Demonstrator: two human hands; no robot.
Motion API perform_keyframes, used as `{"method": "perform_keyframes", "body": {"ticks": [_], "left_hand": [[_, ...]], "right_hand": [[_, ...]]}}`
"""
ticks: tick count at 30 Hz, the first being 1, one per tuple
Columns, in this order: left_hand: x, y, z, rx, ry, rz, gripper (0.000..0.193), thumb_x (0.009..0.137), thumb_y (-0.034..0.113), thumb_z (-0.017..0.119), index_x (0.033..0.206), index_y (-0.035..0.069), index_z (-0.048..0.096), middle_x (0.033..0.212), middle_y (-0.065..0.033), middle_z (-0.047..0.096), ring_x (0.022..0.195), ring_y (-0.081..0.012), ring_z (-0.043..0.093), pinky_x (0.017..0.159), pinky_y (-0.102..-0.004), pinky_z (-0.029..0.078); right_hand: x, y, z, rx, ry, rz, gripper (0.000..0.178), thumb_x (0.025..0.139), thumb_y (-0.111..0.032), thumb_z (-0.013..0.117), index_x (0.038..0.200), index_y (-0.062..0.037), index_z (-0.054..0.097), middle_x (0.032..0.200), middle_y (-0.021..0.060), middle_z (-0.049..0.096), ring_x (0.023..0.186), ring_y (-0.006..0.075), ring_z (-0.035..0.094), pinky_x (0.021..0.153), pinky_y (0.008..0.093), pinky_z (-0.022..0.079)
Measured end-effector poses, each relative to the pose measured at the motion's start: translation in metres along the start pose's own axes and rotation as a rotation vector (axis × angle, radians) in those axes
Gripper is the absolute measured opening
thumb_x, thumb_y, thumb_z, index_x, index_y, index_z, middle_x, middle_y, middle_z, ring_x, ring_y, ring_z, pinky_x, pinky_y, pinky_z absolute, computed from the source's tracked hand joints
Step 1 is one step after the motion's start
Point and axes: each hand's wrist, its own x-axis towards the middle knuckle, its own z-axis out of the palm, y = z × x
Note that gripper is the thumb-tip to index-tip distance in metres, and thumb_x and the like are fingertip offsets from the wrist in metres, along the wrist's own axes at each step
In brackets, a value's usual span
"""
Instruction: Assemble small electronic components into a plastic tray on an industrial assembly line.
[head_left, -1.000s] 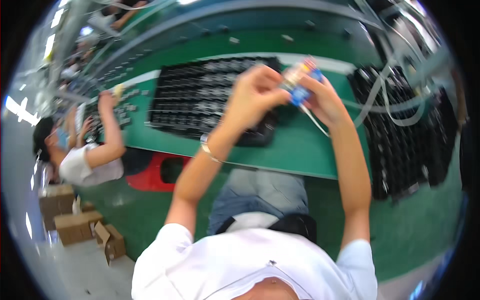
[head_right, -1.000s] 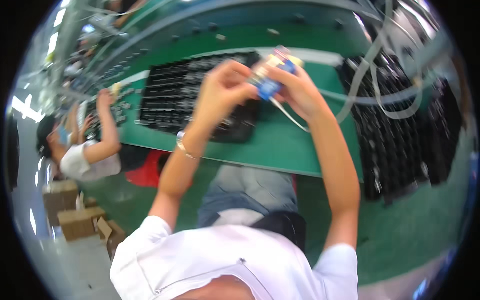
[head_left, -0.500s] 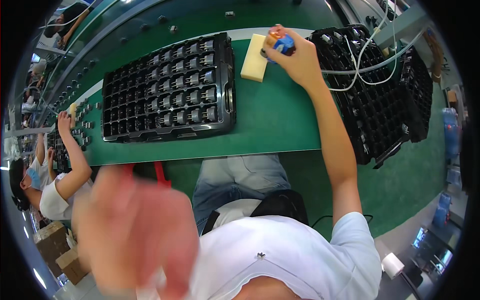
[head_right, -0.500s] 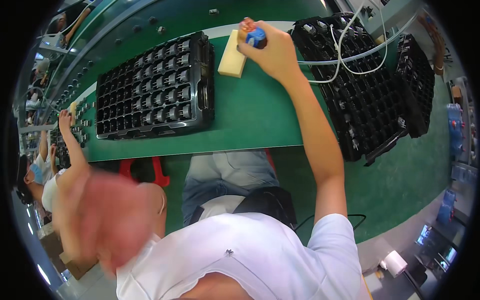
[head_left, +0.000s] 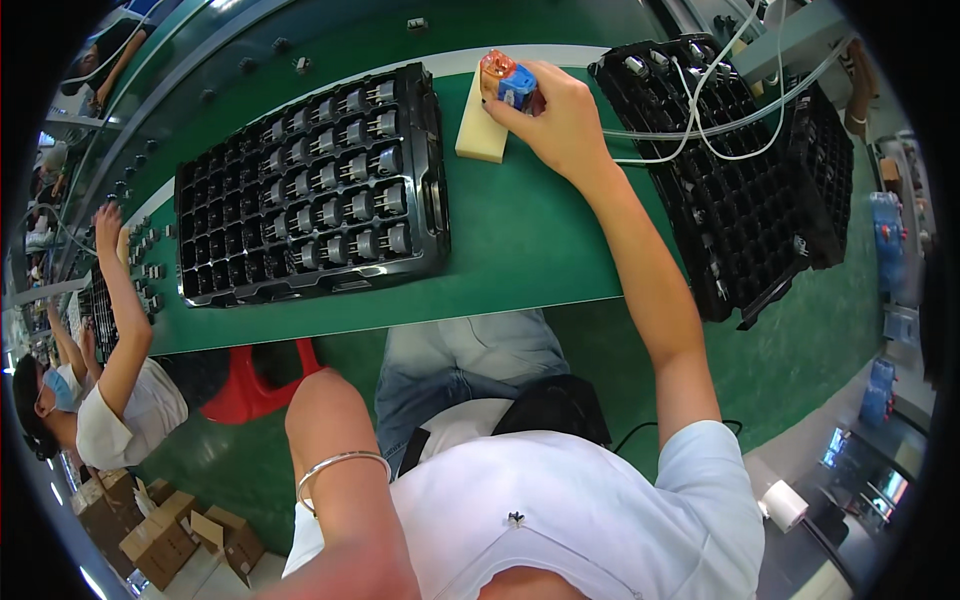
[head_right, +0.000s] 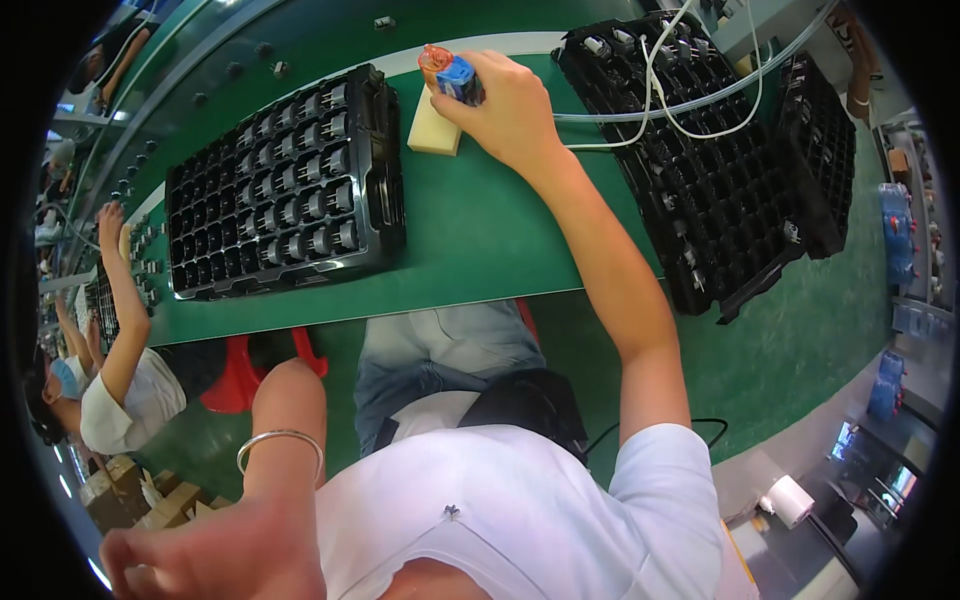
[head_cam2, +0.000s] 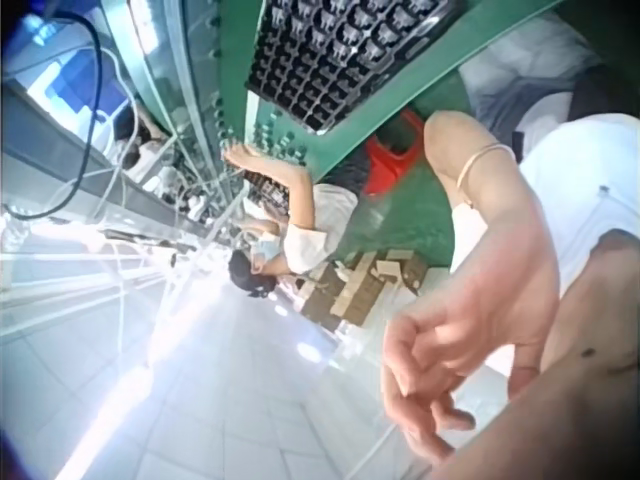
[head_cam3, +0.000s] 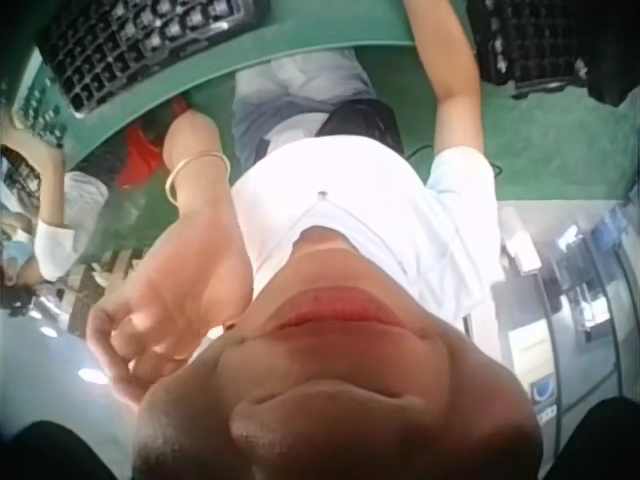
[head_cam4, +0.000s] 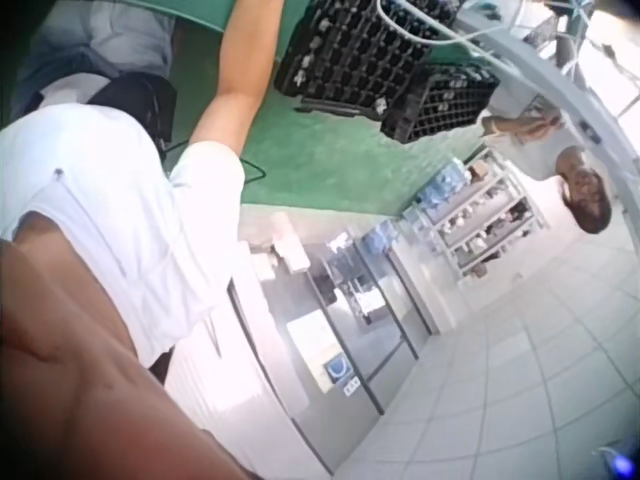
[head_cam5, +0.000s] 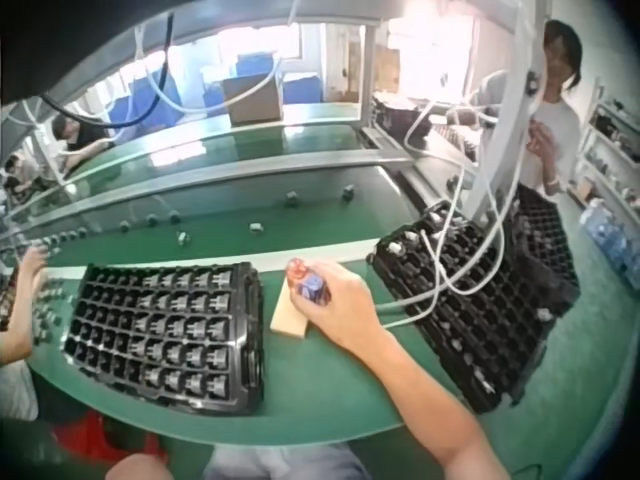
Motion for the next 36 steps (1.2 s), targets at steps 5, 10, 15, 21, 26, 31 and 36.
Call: {"method": "perform_keyframes", "body": {"ticks": [5, 10, 15, 21, 26, 31, 36], "left_hand": [[0.000, 0.010, -0.014, 0.281, -0.181, 0.100, 0.044, 0.097, 0.027, 0.052, 0.134, 0.003, 0.054, 0.135, -0.0115, 0.055, 0.131, -0.0280, 0.046, 0.112, -0.0479, 0.032], [-0.005, 0.006, -0.010, 0.094, -0.096, -0.005, 0.044, 0.096, 0.027, 0.055, 0.133, 0.004, 0.055, 0.133, -0.0110, 0.055, 0.130, -0.0284, 0.046, 0.109, -0.0485, 0.034], [0.001, 0.020, -0.035, 0.459, -0.305, 0.072, 0.038, 0.094, 0.023, 0.059, 0.128, 0.004, 0.055, 0.131, -0.0089, 0.056, 0.126, -0.0273, 0.048, 0.106, -0.0481, 0.036], [-0.023, 0.018, -0.147, 1.118, -0.709, 0.063, 0.041, 0.095, 0.037, 0.055, 0.117, 0.002, 0.054, 0.115, -0.0152, 0.058, 0.107, -0.0357, 0.057, 0.094, -0.0449, 0.046], [-0.035, -0.005, -0.215, 1.664, -1.181, -0.665, 0.024, 0.080, 0.025, 0.078, 0.088, 0.008, 0.063, 0.090, -0.0030, 0.060, 0.097, -0.0281, 0.051, 0.089, -0.0420, 0.039], [-0.050, -0.002, -0.223, 1.802, -1.197, -0.712, 0.032, 0.081, 0.036, 0.079, 0.085, 0.009, 0.063, 0.087, -0.0013, 0.061, 0.096, -0.0275, 0.053, 0.090, -0.0432, 0.038], [-0.056, -0.014, -0.216, 1.727, -1.209, -0.741, 0.031, 0.082, 0.037, 0.078, 0.083, 0.009, 0.065, 0.085, -0.0005, 0.061, 0.093, -0.0262, 0.054, 0.090, -0.0450, 0.038]], "right_hand": [[0.000, 0.001, 0.002, 0.006, 0.017, -0.016, 0.049, 0.077, -0.029, 0.082, 0.114, 0.0007, 0.069, 0.079, 0.0049, 0.059, 0.063, 0.0133, 0.050, 0.059, 0.0285, 0.045], [-0.002, 0.004, 0.001, -0.001, 0.019, 0.010, 0.048, 0.077, -0.028, 0.082, 0.114, 0.0001, 0.069, 0.081, 0.0052, 0.061, 0.063, 0.0133, 0.051, 0.059, 0.0284, 0.045], [0.001, -0.001, 0.005, 0.043, -0.022, -0.029, 0.046, 0.079, -0.030, 0.081, 0.113, -0.0011, 0.069, 0.081, 0.0065, 0.062, 0.063, 0.0152, 0.053, 0.060, 0.0295, 0.047], [0.007, 0.005, -0.006, -0.033, 0.004, 0.011, 0.049, 0.078, -0.035, 0.082, 0.112, -0.0025, 0.069, 0.077, 0.0092, 0.066, 0.066, 0.0199, 0.063, 0.064, 0.0331, 0.051], [0.008, 0.008, -0.009, -0.139, -0.116, -0.009, 0.049, 0.077, -0.036, 0.083, 0.110, -0.0025, 0.070, 0.076, 0.0093, 0.066, 0.065, 0.0201, 0.062, 0.064, 0.0327, 0.051], [0.005, 0.002, -0.005, -0.137, -0.061, -0.007, 0.049, 0.075, -0.037, 0.083, 0.107, -0.0027, 0.070, 0.076, 0.0091, 0.066, 0.065, 0.0204, 0.062, 0.064, 0.0328, 0.051], [0.000, 0.001, -0.004, -0.141, -0.054, -0.002, 0.048, 0.075, -0.037, 0.083, 0.107, -0.0030, 0.070, 0.076, 0.0092, 0.066, 0.065, 0.0208, 0.062, 0.065, 0.0329, 0.051]]}}
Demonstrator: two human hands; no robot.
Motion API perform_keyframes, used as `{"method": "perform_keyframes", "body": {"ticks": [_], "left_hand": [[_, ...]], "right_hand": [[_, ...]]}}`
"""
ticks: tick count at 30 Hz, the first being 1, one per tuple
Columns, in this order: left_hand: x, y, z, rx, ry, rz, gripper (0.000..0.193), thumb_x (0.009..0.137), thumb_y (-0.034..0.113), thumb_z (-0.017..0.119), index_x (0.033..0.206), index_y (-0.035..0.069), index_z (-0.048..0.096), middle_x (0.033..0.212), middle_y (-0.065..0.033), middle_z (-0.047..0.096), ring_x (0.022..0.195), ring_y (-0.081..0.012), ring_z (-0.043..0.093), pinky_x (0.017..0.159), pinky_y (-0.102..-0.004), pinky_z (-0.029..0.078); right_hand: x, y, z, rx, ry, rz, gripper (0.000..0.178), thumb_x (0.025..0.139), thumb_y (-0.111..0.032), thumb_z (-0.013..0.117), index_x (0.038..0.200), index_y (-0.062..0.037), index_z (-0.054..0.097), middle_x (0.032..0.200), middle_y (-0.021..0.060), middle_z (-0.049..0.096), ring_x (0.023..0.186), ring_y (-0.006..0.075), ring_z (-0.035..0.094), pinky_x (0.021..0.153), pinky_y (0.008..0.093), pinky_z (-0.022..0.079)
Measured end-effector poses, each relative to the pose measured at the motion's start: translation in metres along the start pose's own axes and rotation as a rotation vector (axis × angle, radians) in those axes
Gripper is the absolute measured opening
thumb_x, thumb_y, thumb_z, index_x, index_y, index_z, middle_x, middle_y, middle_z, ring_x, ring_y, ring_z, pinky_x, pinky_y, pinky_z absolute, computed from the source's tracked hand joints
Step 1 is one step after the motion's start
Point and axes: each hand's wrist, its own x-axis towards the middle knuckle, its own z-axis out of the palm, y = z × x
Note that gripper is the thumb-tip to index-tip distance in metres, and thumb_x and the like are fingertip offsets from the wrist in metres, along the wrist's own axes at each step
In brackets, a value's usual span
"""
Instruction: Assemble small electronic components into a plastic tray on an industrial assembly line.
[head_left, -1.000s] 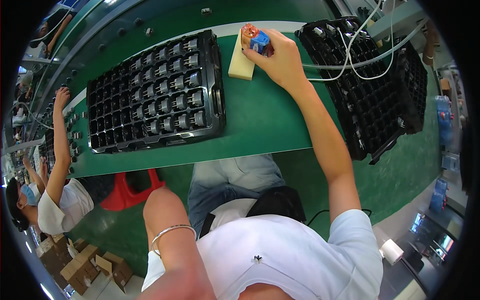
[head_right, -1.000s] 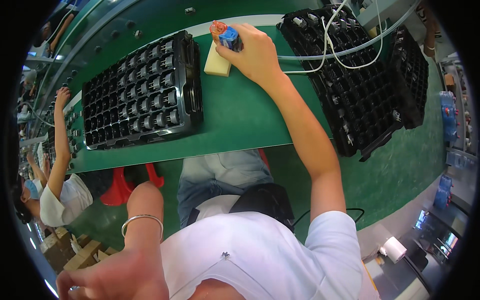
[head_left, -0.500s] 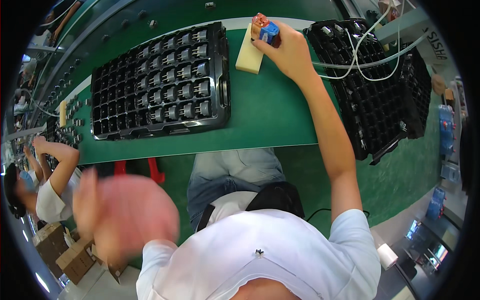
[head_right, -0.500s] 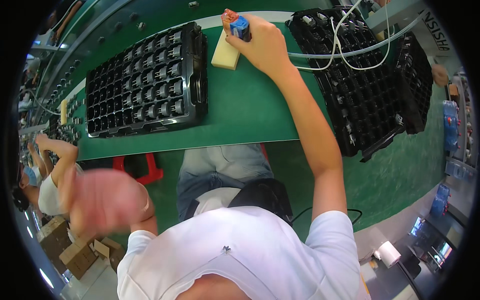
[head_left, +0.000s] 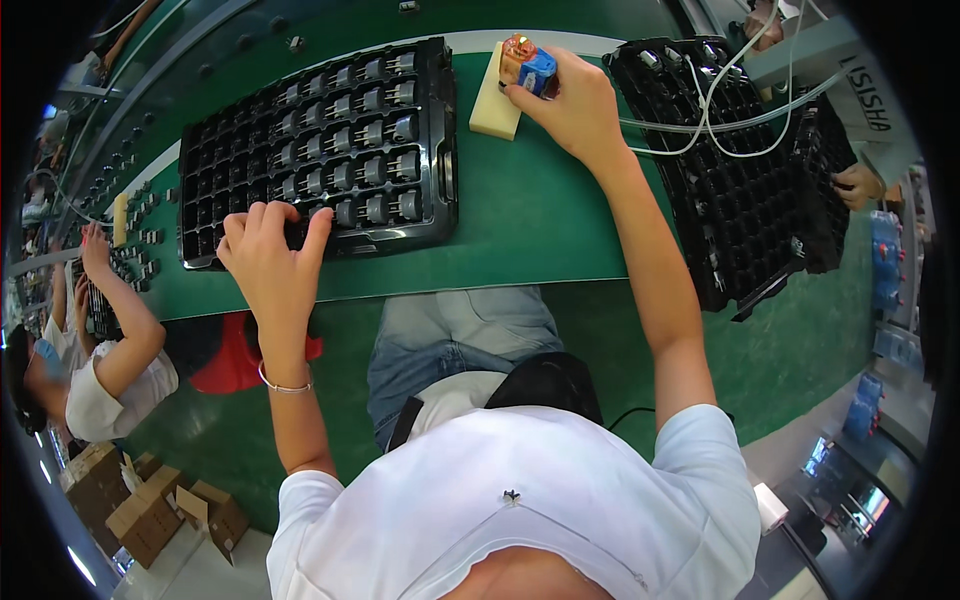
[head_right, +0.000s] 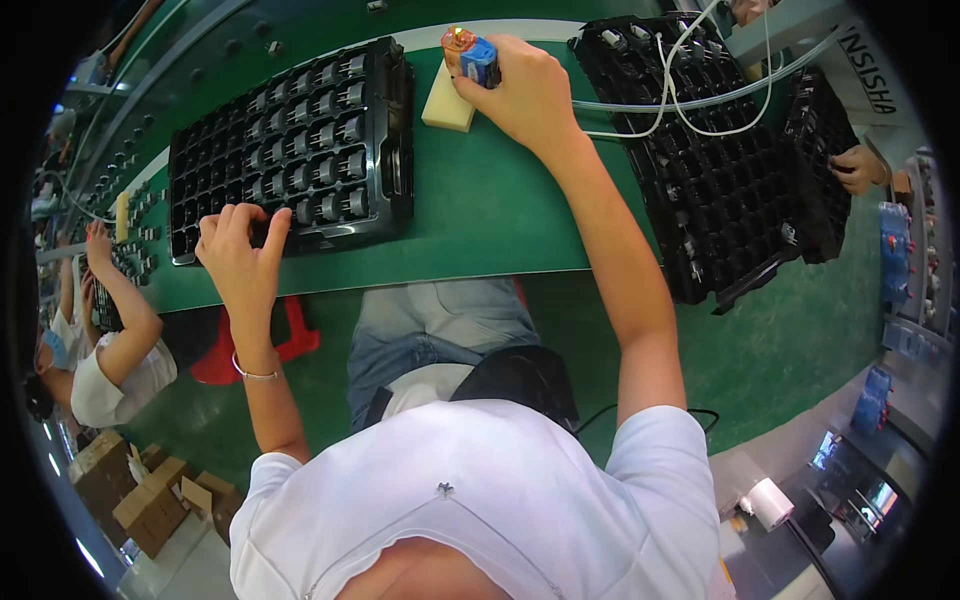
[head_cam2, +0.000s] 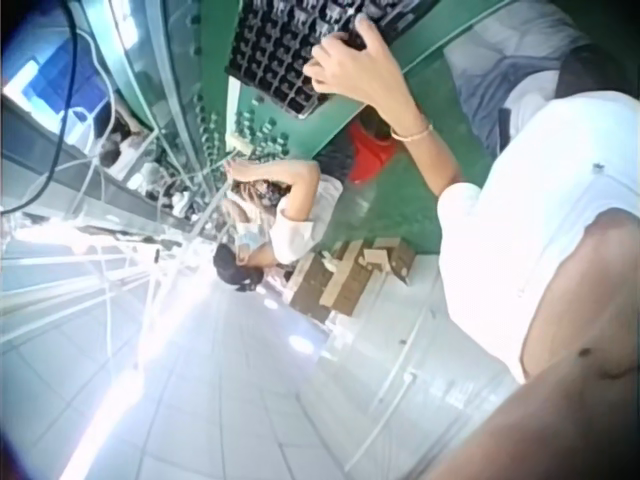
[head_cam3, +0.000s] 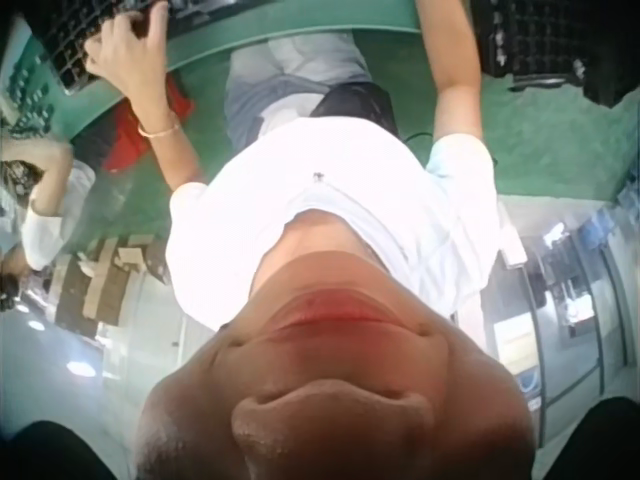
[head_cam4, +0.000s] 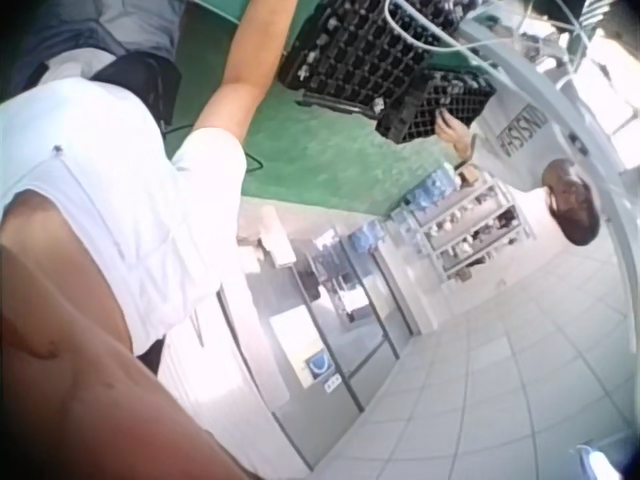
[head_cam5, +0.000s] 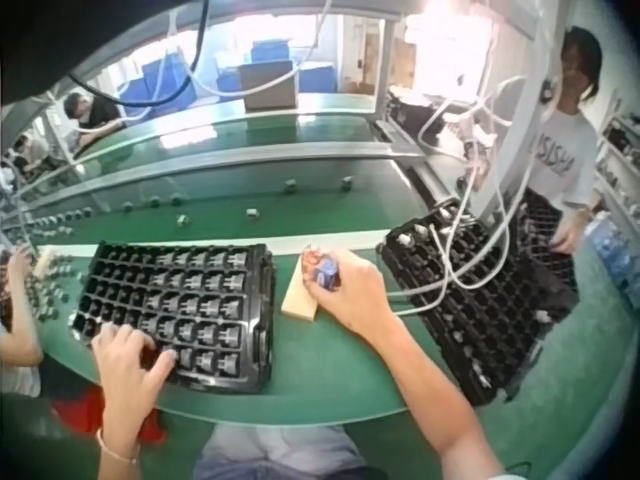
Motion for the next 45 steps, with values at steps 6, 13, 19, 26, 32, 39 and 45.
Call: {"method": "perform_keyframes", "body": {"ticks": [6, 13, 19, 26, 32, 39, 45], "left_hand": [[0.003, 0.000, 0.000, 0.033, -0.042, -0.036, 0.034, 0.080, 0.037, 0.079, 0.073, 0.008, 0.065, 0.080, -0.0002, 0.061, 0.090, -0.0248, 0.054, 0.089, -0.0447, 0.038], [0.009, -0.006, 0.002, -0.002, -0.066, -0.027, 0.034, 0.078, 0.035, 0.080, 0.069, 0.006, 0.065, 0.072, -0.0004, 0.057, 0.079, -0.0229, 0.053, 0.081, -0.0427, 0.039], [0.009, -0.015, 0.001, -0.242, -0.104, -0.152, 0.029, 0.075, 0.027, 0.081, 0.068, 0.006, 0.062, 0.067, -0.0008, 0.051, 0.068, -0.0186, 0.046, 0.065, -0.0376, 0.036], [0.006, -0.011, 0.007, -0.312, -0.031, -0.156, 0.030, 0.074, 0.025, 0.081, 0.070, 0.007, 0.057, 0.067, 0.0001, 0.050, 0.068, -0.0178, 0.046, 0.065, -0.0354, 0.036], [0.000, -0.009, 0.009, -0.333, 0.008, -0.163, 0.028, 0.076, 0.024, 0.081, 0.075, 0.008, 0.058, 0.071, 0.0008, 0.053, 0.074, -0.0187, 0.050, 0.070, -0.0344, 0.038], [-0.003, 0.014, -0.005, -0.632, 0.235, -0.137, 0.014, 0.082, 0.004, 0.071, 0.082, 0.004, 0.057, 0.083, -0.0034, 0.059, 0.084, -0.0187, 0.052, 0.080, -0.0329, 0.042], [0.000, 0.096, -0.088, -1.942, -0.233, 0.437, 0.070, 0.097, 0.071, 0.043, 0.090, 0.006, 0.068, 0.089, -0.0162, 0.073, 0.081, -0.0254, 0.064, 0.074, -0.0383, 0.047]], "right_hand": [[-0.002, 0.004, 0.004, 0.033, 0.026, 0.000, 0.045, 0.075, -0.033, 0.082, 0.105, -0.0021, 0.070, 0.077, 0.0094, 0.066, 0.065, 0.0209, 0.062, 0.065, 0.0327, 0.052], [-0.004, 0.004, 0.003, 0.056, 0.038, 0.003, 0.045, 0.075, -0.032, 0.081, 0.106, -0.0023, 0.070, 0.078, 0.0091, 0.066, 0.065, 0.0202, 0.062, 0.065, 0.0324, 0.052], [-0.003, -0.001, 0.004, 0.063, 0.040, 0.023, 0.045, 0.074, -0.031, 0.081, 0.108, -0.0029, 0.070, 0.078, 0.0094, 0.066, 0.065, 0.0202, 0.062, 0.065, 0.0326, 0.052], [0.006, 0.019, 0.001, 0.184, 0.117, 0.158, 0.043, 0.079, -0.033, 0.083, 0.106, -0.0014, 0.069, 0.078, 0.0048, 0.067, 0.069, 0.0102, 0.061, 0.066, 0.0277, 0.051], [0.002, 0.010, 0.000, 0.331, 0.045, 0.134, 0.046, 0.079, -0.032, 0.084, 0.109, -0.0012, 0.068, 0.081, 0.0043, 0.066, 0.069, 0.0093, 0.059, 0.064, 0.0274, 0.049], [-0.004, -0.002, 0.005, 0.119, 0.060, -0.004, 0.047, 0.076, -0.029, 0.082, 0.110, -0.0008, 0.068, 0.081, 0.0089, 0.067, 0.067, 0.0186, 0.062, 0.066, 0.0307, 0.052], [-0.006, 0.000, 0.009, 0.109, 0.053, -0.010, 0.044, 0.076, -0.029, 0.082, 0.109, -0.0014, 0.069, 0.079, 0.0080, 0.066, 0.066, 0.0181, 0.061, 0.065, 0.0310, 0.052]]}}
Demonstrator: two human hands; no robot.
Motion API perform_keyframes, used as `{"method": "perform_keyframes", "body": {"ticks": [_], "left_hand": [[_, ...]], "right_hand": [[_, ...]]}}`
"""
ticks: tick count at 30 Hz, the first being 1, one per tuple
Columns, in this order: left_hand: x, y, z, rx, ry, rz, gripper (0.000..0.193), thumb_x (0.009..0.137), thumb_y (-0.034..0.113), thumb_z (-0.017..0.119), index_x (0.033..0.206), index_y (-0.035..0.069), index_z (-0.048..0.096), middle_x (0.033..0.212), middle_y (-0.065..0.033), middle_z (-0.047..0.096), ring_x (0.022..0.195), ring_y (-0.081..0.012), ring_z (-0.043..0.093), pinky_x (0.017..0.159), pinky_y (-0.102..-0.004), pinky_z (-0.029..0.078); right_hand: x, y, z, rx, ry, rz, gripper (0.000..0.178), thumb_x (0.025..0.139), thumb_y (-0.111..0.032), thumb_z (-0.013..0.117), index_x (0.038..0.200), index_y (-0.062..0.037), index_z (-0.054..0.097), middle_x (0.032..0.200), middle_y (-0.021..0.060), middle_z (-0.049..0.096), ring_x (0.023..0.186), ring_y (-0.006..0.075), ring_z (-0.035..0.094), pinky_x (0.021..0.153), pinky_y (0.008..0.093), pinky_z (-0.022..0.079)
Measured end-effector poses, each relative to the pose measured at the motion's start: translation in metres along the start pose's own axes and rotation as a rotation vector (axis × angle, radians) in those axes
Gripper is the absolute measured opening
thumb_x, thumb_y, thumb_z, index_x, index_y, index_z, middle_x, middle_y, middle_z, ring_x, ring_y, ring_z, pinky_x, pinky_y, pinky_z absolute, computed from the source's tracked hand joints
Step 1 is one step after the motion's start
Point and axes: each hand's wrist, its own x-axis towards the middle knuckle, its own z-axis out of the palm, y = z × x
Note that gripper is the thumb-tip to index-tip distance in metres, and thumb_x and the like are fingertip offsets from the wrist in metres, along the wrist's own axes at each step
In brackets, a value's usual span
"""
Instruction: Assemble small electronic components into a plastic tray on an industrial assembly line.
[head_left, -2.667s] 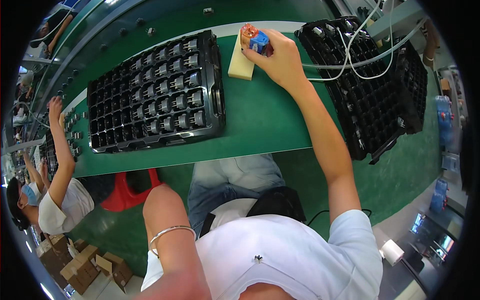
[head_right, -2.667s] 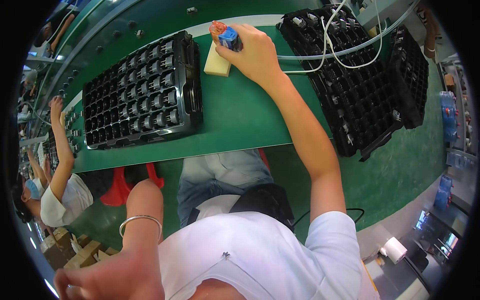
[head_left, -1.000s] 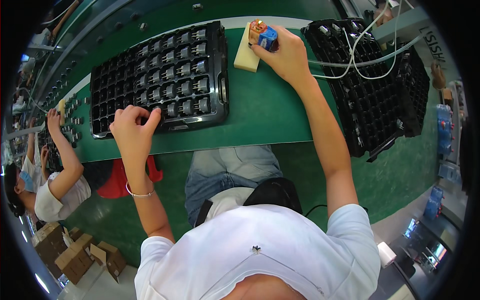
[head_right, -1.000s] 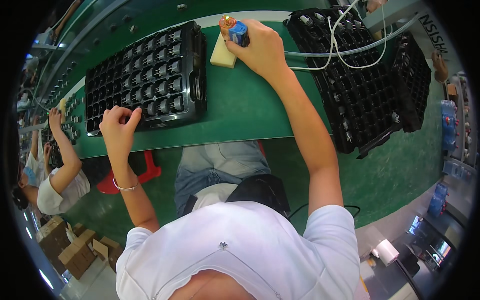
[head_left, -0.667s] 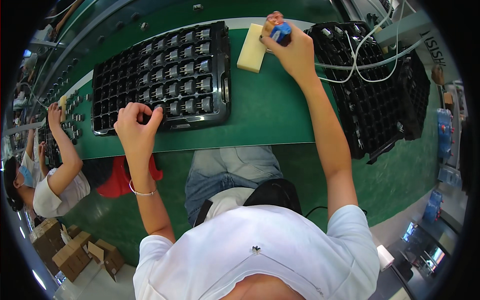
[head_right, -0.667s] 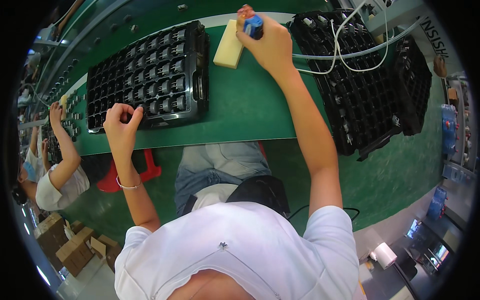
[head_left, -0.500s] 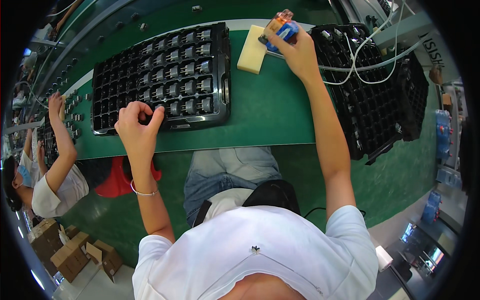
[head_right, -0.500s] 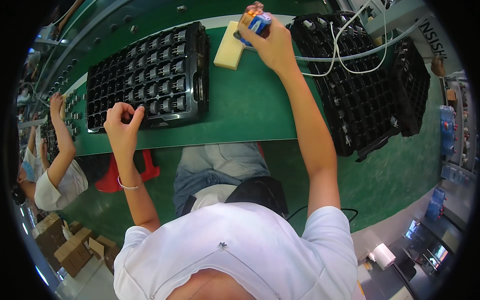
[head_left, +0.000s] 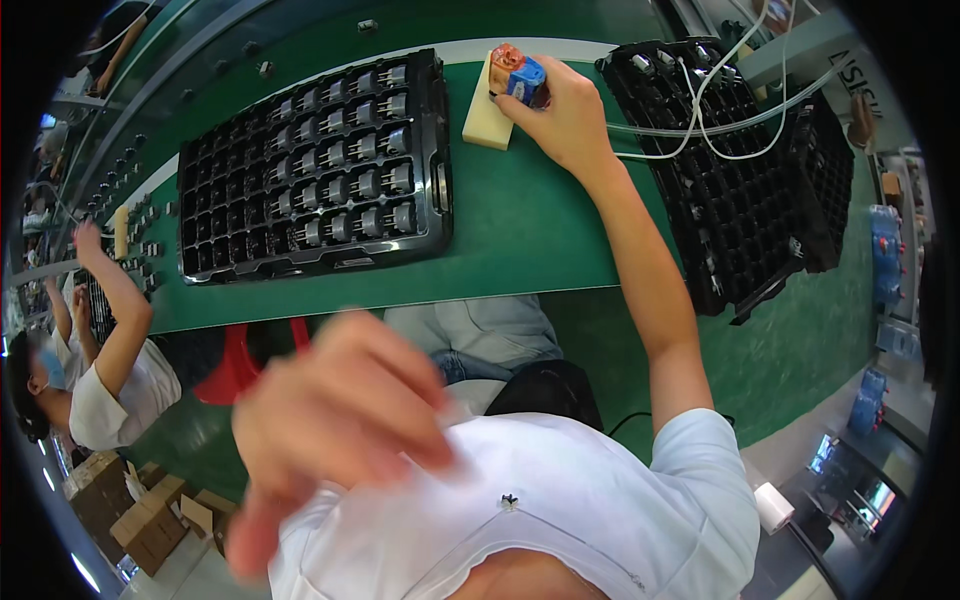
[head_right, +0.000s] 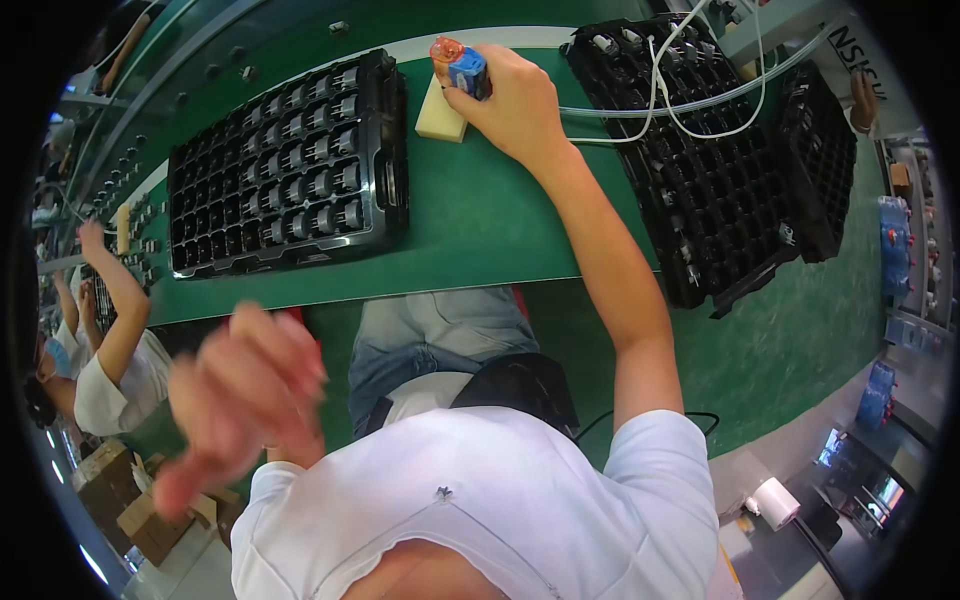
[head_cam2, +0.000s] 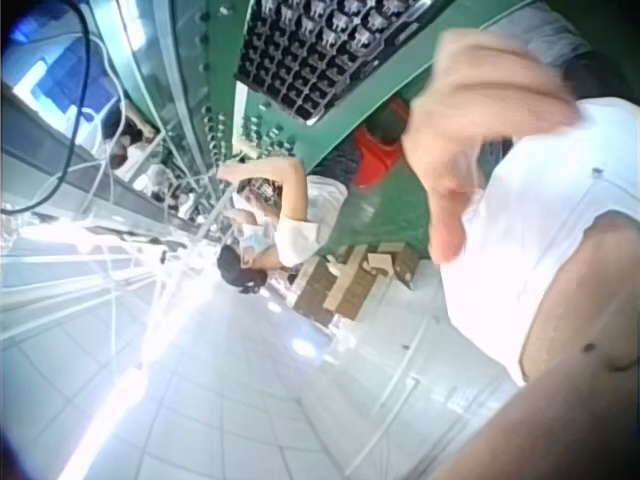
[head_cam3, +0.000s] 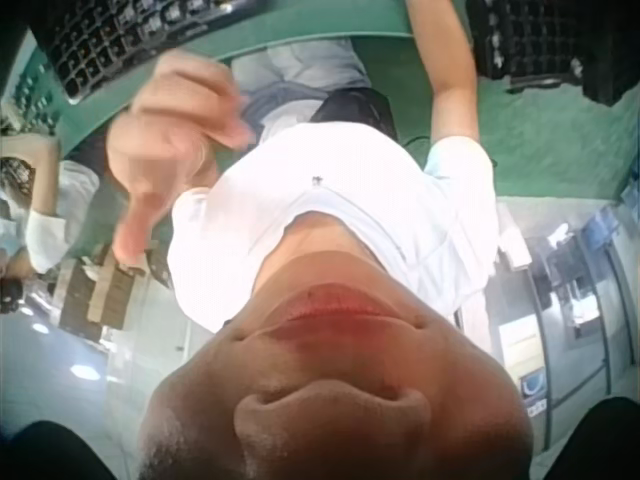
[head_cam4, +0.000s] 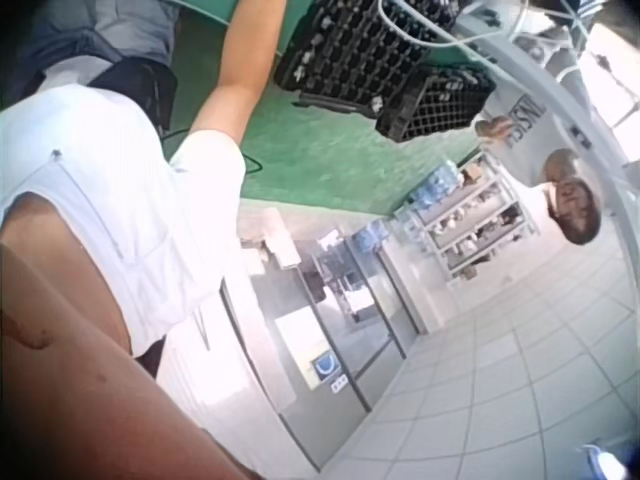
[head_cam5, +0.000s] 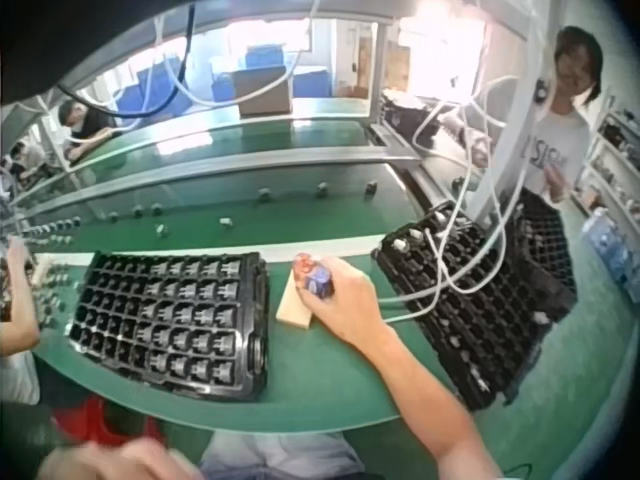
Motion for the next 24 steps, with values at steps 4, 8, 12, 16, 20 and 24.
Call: {"method": "perform_keyframes", "body": {"ticks": [4, 8, 12, 16, 20, 24], "left_hand": [[0.016, 0.038, 0.000, 0.091, -0.089, -0.178, 0.062, 0.092, 0.075, 0.049, 0.111, 0.017, 0.063, 0.096, -0.0090, 0.065, 0.091, -0.0278, 0.054, 0.079, -0.0412, 0.048], [0.014, 0.025, 0.015, 0.099, -0.101, -0.161, 0.064, 0.091, 0.076, 0.048, 0.111, 0.017, 0.063, 0.094, -0.0090, 0.065, 0.092, -0.0282, 0.054, 0.080, -0.0418, 0.047], [0.012, 0.032, 0.020, 0.126, -0.118, -0.148, 0.067, 0.090, 0.078, 0.046, 0.111, 0.016, 0.063, 0.093, -0.0090, 0.066, 0.092, -0.0286, 0.054, 0.081, -0.0424, 0.047], [0.013, 0.021, 0.018, 0.148, -0.135, -0.133, 0.069, 0.090, 0.079, 0.045, 0.111, 0.016, 0.062, 0.092, -0.0091, 0.066, 0.093, -0.0290, 0.054, 0.082, -0.0430, 0.047], [0.017, 0.014, 0.038, 0.190, -0.139, -0.113, 0.071, 0.089, 0.080, 0.044, 0.111, 0.015, 0.062, 0.091, -0.0091, 0.066, 0.093, -0.0294, 0.055, 0.083, -0.0436, 0.046], [0.019, 0.014, 0.039, 0.223, -0.148, -0.083, 0.073, 0.088, 0.082, 0.043, 0.110, 0.014, 0.062, 0.089, -0.0091, 0.066, 0.094, -0.0297, 0.055, 0.084, -0.0442, 0.046]], "right_hand": [[0.004, -0.008, 0.002, 0.046, 0.009, -0.011, 0.043, 0.076, -0.028, 0.082, 0.107, -0.0014, 0.069, 0.078, 0.0068, 0.064, 0.065, 0.0162, 0.059, 0.064, 0.0301, 0.051], [0.001, -0.001, -0.001, 0.016, 0.023, -0.009, 0.042, 0.076, -0.028, 0.082, 0.106, -0.0012, 0.069, 0.078, 0.0065, 0.064, 0.065, 0.0159, 0.059, 0.063, 0.0302, 0.050], [0.002, -0.001, -0.002, 0.020, 0.010, -0.016, 0.042, 0.077, -0.028, 0.082, 0.106, -0.0011, 0.068, 0.079, 0.0074, 0.064, 0.065, 0.0173, 0.059, 0.063, 0.0309, 0.050], [0.001, 0.002, -0.003, -0.015, 0.006, 0.008, 0.043, 0.075, -0.028, 0.081, 0.107, -0.0013, 0.068, 0.079, 0.0089, 0.064, 0.065, 0.0197, 0.060, 0.063, 0.0323, 0.051], [0.003, -0.003, -0.003, -0.018, -0.012, 0.034, 0.044, 0.074, -0.028, 0.079, 0.107, -0.0015, 0.069, 0.079, 0.0101, 0.065, 0.065, 0.0209, 0.061, 0.064, 0.0333, 0.051], [0.002, -0.007, -0.006, -0.015, -0.026, 0.061, 0.043, 0.073, -0.027, 0.078, 0.107, -0.0014, 0.069, 0.079, 0.0106, 0.065, 0.065, 0.0213, 0.062, 0.065, 0.0337, 0.052]]}}
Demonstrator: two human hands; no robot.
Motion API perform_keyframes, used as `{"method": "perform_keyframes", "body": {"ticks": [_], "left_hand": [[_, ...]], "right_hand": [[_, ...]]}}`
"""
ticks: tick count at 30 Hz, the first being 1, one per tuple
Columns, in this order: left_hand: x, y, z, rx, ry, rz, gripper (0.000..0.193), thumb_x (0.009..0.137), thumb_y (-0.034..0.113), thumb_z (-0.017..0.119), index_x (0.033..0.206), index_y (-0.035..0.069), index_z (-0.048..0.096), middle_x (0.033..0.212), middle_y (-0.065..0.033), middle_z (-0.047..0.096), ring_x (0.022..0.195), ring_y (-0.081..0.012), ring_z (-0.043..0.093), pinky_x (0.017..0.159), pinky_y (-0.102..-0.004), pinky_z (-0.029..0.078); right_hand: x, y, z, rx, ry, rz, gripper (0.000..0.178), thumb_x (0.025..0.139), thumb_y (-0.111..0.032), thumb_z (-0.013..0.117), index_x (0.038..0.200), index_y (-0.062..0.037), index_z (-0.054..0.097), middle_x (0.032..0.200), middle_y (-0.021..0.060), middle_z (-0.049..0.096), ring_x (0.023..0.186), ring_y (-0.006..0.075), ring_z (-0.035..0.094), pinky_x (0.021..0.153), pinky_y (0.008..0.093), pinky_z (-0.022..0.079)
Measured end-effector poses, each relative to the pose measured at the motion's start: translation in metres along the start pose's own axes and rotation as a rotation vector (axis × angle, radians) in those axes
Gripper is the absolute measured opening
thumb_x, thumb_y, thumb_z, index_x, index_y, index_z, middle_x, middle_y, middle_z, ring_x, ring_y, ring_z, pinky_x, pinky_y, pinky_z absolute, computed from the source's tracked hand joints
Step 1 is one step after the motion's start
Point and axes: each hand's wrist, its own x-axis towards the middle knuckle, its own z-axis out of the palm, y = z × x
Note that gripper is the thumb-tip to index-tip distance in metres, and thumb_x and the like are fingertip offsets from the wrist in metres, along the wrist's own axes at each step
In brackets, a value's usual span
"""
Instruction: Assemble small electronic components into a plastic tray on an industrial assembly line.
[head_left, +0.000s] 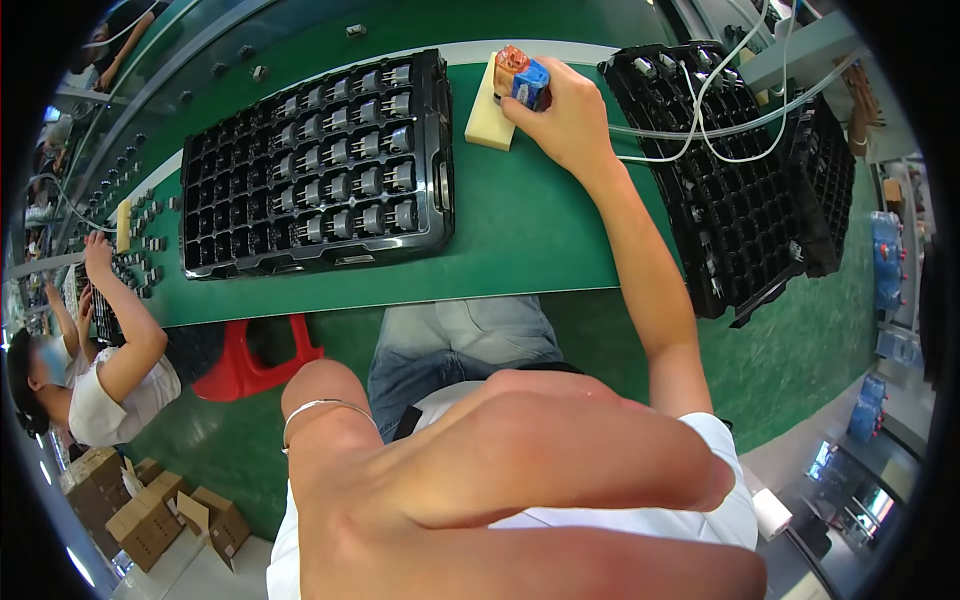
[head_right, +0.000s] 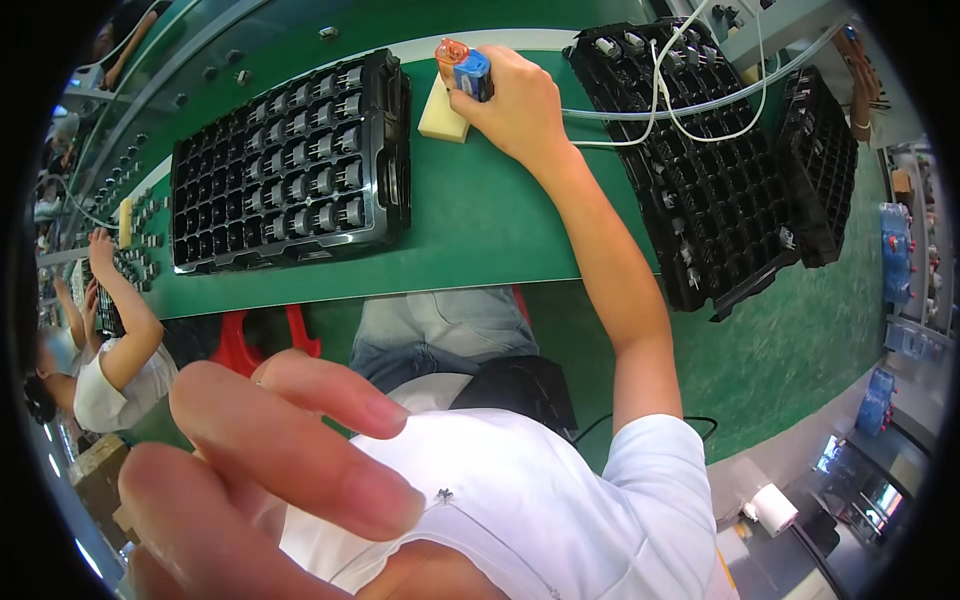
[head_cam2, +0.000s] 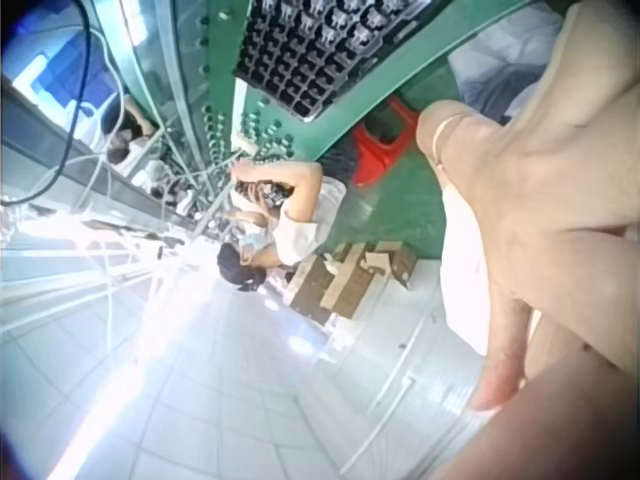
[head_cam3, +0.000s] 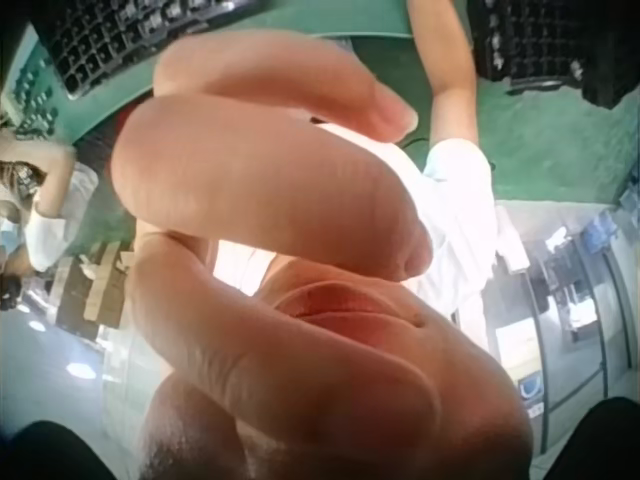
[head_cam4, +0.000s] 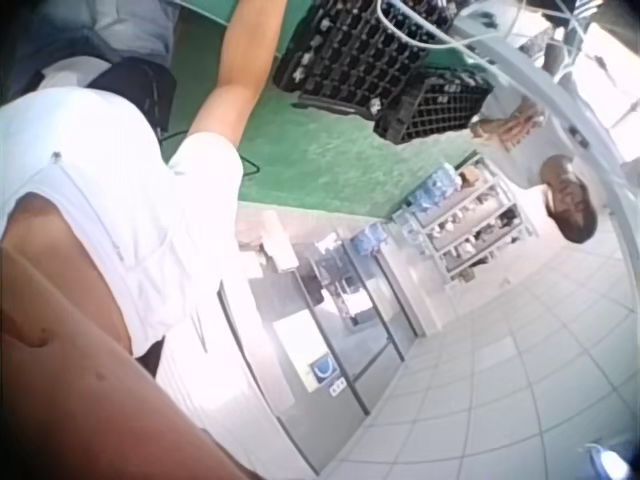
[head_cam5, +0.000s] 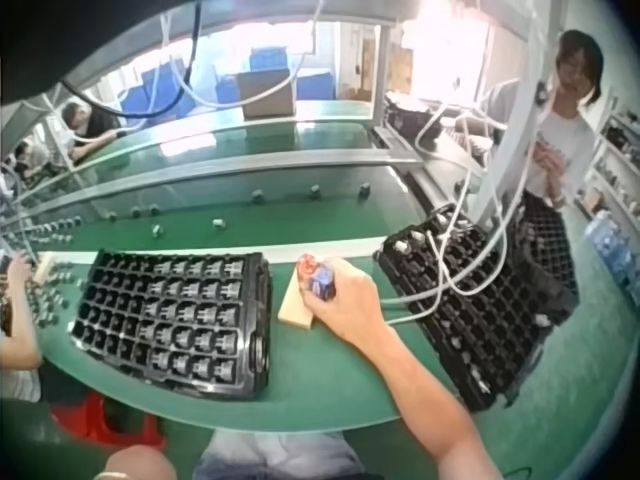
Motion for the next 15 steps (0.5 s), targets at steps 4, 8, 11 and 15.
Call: {"method": "perform_keyframes", "body": {"ticks": [4, 8, 11, 15], "left_hand": [[-0.005, 0.002, -0.007, 0.042, 0.002, 0.021, 0.075, 0.088, 0.083, 0.042, 0.110, 0.014, 0.062, 0.088, -0.0092, 0.067, 0.094, -0.0301, 0.055, 0.085, -0.0448, 0.046], [-0.008, 0.005, -0.008, 0.079, 0.000, 0.037, 0.078, 0.087, 0.084, 0.040, 0.110, 0.013, 0.062, 0.087, -0.0092, 0.067, 0.095, -0.0305, 0.055, 0.086, -0.0454, 0.045], [-0.009, 0.003, -0.011, 0.093, -0.010, 0.049, 0.079, 0.086, 0.085, 0.039, 0.110, 0.013, 0.062, 0.086, -0.0092, 0.067, 0.095, -0.0308, 0.055, 0.087, -0.0458, 0.045], [-0.003, 0.006, -0.001, 0.144, -0.014, 0.060, 0.082, 0.086, 0.087, 0.038, 0.110, 0.012, 0.061, 0.085, -0.0093, 0.067, 0.096, -0.0312, 0.055, 0.088, -0.0464, 0.045]], "right_hand": [[0.000, 0.001, 0.000, 0.008, -0.007, -0.006, 0.043, 0.074, -0.027, 0.078, 0.107, -0.0009, 0.069, 0.080, 0.0107, 0.066, 0.065, 0.0213, 0.062, 0.065, 0.0335, 0.052], [0.001, -0.001, -0.001, 0.013, -0.004, -0.016, 0.043, 0.073, -0.025, 0.078, 0.108, -0.0004, 0.069, 0.082, 0.0105, 0.067, 0.066, 0.0209, 0.063, 0.065, 0.0329, 0.053], [0.000, 0.003, -0.004, -0.002, -0.011, -0.005, 0.043, 0.073, -0.025, 0.078, 0.108, -0.0004, 0.069, 0.081, 0.0105, 0.067, 0.066, 0.0207, 0.063, 0.065, 0.0332, 0.053], [0.001, -0.002, -0.004, 0.024, -0.022, -0.019, 0.043, 0.073, -0.025, 0.078, 0.107, -0.0004, 0.069, 0.081, 0.0109, 0.067, 0.067, 0.0210, 0.063, 0.066, 0.0336, 0.053]]}}
